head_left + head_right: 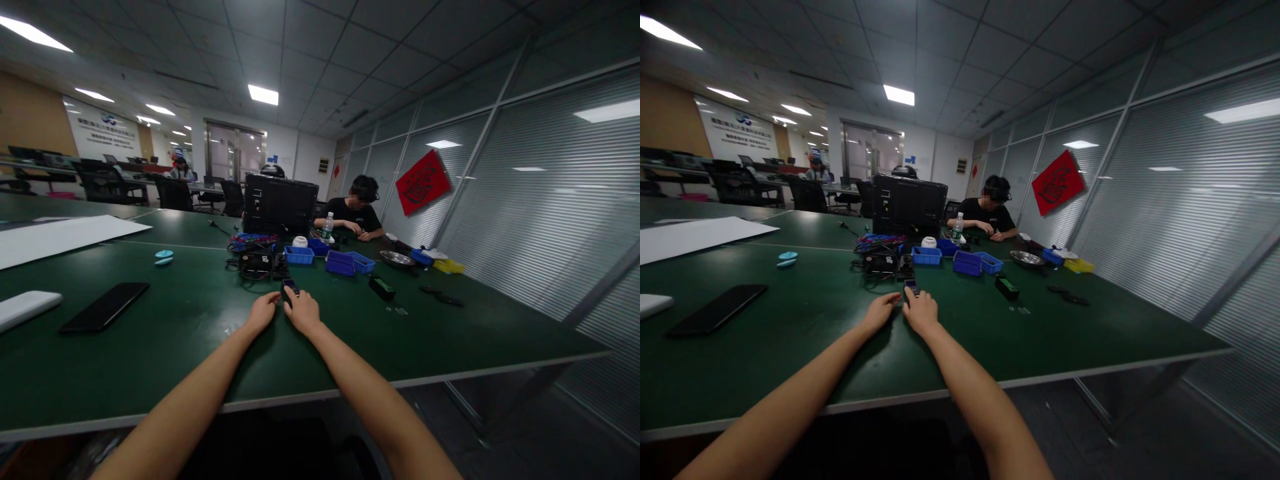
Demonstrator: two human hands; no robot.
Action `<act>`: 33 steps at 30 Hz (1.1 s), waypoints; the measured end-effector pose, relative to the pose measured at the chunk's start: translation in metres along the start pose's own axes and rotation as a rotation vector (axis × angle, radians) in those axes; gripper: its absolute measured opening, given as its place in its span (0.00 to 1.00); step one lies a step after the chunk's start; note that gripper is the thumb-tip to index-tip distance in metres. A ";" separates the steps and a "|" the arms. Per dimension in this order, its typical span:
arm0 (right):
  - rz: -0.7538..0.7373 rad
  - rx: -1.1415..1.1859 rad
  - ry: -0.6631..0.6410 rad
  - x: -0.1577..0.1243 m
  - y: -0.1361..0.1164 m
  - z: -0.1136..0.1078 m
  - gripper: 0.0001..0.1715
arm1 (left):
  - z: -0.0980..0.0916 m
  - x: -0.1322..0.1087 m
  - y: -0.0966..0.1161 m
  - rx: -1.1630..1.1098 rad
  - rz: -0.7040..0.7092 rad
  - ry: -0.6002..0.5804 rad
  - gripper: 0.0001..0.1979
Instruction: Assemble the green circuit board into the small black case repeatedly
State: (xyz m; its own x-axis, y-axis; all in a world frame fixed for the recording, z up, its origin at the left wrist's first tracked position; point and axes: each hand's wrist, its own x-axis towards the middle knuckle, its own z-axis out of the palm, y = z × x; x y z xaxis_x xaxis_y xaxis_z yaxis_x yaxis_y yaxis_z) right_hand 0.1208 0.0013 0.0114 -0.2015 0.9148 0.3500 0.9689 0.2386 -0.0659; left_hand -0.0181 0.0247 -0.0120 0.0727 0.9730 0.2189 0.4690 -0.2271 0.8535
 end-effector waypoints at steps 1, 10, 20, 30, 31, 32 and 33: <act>0.032 -0.013 -0.006 0.002 0.004 -0.001 0.27 | 0.000 0.000 0.000 0.007 -0.001 0.004 0.25; 0.394 0.005 -0.034 0.014 0.065 -0.008 0.32 | -0.007 -0.006 0.008 0.063 -0.017 -0.015 0.19; 0.468 0.082 -0.017 0.014 0.069 -0.007 0.27 | -0.005 -0.004 0.003 0.071 0.012 -0.020 0.18; 0.686 0.310 0.251 0.019 0.101 -0.023 0.34 | -0.007 -0.009 0.009 0.087 0.022 -0.014 0.17; 0.715 0.348 0.196 0.020 0.107 -0.022 0.34 | -0.007 -0.009 0.009 0.085 0.017 -0.017 0.17; 0.730 0.383 0.131 0.021 0.113 -0.020 0.35 | -0.007 -0.009 0.010 0.082 0.013 -0.019 0.17; 0.740 0.404 0.071 0.022 0.118 -0.018 0.35 | -0.007 -0.009 0.010 0.080 0.009 -0.021 0.17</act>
State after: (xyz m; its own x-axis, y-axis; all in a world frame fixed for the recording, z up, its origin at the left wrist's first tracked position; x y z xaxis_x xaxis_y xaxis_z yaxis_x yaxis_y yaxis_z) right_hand 0.2332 0.0437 0.0282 0.4872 0.8617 0.1420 0.7190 -0.3036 -0.6252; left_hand -0.0206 0.0130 -0.0020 0.0953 0.9717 0.2163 0.5372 -0.2331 0.8106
